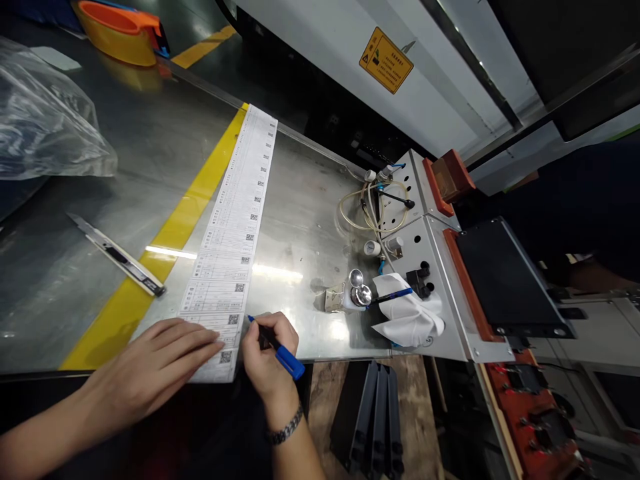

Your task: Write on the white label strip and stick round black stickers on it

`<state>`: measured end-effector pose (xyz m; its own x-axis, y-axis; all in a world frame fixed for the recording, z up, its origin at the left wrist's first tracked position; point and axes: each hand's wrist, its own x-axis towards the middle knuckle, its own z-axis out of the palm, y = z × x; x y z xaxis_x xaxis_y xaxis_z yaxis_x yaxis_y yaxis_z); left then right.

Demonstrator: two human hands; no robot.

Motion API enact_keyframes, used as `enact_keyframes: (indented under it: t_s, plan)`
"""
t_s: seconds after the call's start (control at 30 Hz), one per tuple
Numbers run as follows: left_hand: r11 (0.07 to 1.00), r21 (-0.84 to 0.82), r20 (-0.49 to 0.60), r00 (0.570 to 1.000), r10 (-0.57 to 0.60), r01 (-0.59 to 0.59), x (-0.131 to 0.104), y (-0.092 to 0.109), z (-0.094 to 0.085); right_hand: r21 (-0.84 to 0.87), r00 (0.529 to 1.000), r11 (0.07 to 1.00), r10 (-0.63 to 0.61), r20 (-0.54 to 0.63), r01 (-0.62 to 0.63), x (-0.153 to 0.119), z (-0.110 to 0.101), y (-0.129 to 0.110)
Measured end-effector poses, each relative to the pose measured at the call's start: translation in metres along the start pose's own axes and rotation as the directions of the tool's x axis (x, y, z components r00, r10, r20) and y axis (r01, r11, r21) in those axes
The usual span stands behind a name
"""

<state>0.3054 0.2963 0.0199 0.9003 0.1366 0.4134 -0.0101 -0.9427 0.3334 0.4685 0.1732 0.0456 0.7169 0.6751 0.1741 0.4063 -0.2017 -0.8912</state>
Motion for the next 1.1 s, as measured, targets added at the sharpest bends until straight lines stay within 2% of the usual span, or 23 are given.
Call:
enact_keyframes:
  t_s: [0.1,0.3,0.6,0.77,0.97,1.1]
  plan:
    - [0.997,0.066,-0.01,0.999,-0.042,0.043,0.007,0.003,-0.002,0.003,1.0,1.0,-0.004,0.011,0.004,0.0,0.001,0.001]
    - [0.993,0.023,-0.001,0.993,-0.119,0.119,0.012,0.012,-0.004,-0.036,0.999,0.998,-0.05,0.017,0.051,0.0,0.003,0.003]
    - [0.992,0.129,0.02,1.0,-0.021,0.019,0.008,0.003,-0.002,-0.098,0.985,0.98,-0.174,0.019,0.175,0.002,0.003,0.003]
    - [0.991,0.134,0.03,0.999,-0.019,0.014,0.007,0.004,-0.003,-0.072,0.993,0.99,-0.118,0.025,0.12,0.001,0.002,0.002]
    - [0.994,0.04,-0.008,0.994,-0.105,0.106,0.01,0.009,-0.001,-0.082,0.992,0.989,-0.123,0.02,0.125,0.0,0.002,0.003]
    - [0.998,0.055,-0.024,0.999,-0.036,0.037,0.007,0.006,0.0,-0.029,1.0,0.999,-0.03,0.008,0.031,-0.001,0.0,0.002]
